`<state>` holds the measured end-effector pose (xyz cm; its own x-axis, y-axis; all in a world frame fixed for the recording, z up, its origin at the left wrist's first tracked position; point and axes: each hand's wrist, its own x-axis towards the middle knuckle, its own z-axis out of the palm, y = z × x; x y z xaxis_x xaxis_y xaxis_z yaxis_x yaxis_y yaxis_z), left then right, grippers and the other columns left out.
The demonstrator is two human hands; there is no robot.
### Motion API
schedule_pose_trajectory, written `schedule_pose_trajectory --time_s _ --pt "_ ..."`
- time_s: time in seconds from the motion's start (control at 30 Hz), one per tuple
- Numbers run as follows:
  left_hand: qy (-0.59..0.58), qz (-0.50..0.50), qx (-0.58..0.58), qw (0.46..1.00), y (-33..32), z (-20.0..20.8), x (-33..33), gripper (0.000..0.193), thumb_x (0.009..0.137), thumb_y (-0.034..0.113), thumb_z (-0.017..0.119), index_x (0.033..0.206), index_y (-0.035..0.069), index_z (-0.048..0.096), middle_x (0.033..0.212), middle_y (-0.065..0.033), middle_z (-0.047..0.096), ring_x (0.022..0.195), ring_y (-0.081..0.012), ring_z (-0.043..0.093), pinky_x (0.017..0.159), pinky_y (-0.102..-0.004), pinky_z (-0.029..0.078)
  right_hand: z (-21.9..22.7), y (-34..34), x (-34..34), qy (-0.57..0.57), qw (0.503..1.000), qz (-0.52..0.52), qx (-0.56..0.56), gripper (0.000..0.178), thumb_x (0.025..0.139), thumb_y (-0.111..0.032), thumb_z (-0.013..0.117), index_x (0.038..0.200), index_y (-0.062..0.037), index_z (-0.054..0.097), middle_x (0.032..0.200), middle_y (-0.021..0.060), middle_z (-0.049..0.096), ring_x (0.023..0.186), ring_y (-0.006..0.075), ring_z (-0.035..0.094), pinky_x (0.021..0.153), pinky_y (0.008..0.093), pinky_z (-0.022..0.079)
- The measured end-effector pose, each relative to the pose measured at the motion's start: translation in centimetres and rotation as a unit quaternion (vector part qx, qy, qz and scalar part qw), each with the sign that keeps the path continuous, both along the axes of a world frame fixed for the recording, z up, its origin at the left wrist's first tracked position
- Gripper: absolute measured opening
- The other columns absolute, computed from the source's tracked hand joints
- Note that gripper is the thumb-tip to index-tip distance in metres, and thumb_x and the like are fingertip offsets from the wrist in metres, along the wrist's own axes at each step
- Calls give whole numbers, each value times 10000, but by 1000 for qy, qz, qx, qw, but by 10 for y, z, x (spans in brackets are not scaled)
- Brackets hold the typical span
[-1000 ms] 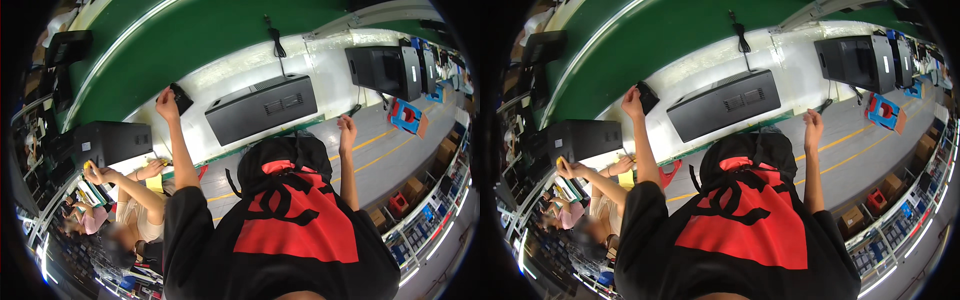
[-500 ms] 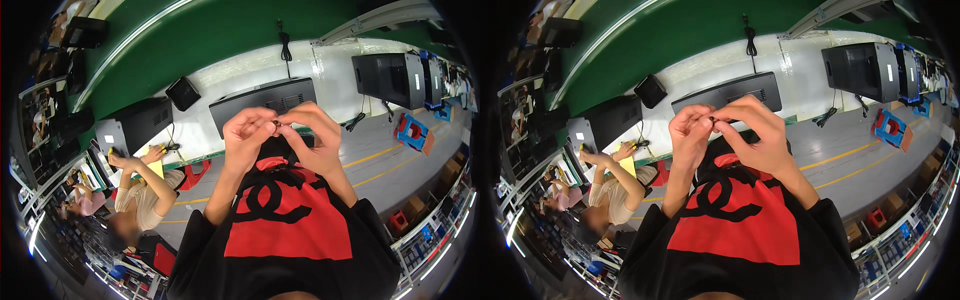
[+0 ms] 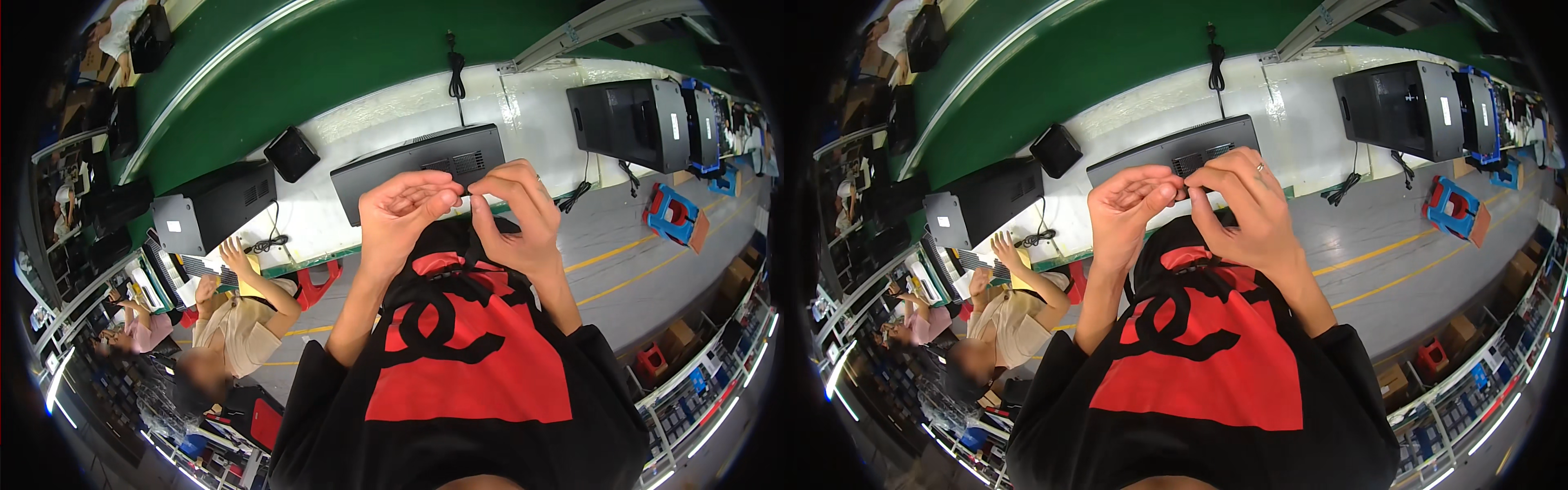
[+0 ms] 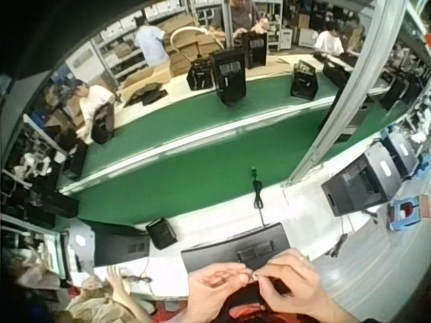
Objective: Assembling electronic units by placing small components into computer-style cases on a production line.
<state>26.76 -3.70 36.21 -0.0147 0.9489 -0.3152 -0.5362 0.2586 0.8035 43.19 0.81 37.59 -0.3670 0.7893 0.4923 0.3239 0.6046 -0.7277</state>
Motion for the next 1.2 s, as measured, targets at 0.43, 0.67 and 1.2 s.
schedule_pose_trajectory --time_s 0.43,0.67,1.2 --pt "-76 -26 -62 995 2 -20 9 215 848 2 636 1056 -51 622 923 -105 668 834 -147 634 769 -259 512 -15 1 8 8 995 22 -93 200 699 100 664 861 17 582 770 96 583 641 213 579 579 278 474" --pt "89 1 -123 988 -6 -105 17 209 844 19 648 1034 -63 628 906 -91 671 806 -136 631 768 -248 500 -103 9 35 -95 986 -42 -128 143 730 65 639 843 3 579 748 97 568 621 212 559 572 295 462" --pt "406 41 -25 913 -18 -178 -4 130 818 51 674 930 -16 674 851 -92 679 719 -136 654 684 -246 515 -175 73 42 -342 930 -51 -124 45 762 14 575 780 10 534 774 173 552 752 373 570 706 443 489"
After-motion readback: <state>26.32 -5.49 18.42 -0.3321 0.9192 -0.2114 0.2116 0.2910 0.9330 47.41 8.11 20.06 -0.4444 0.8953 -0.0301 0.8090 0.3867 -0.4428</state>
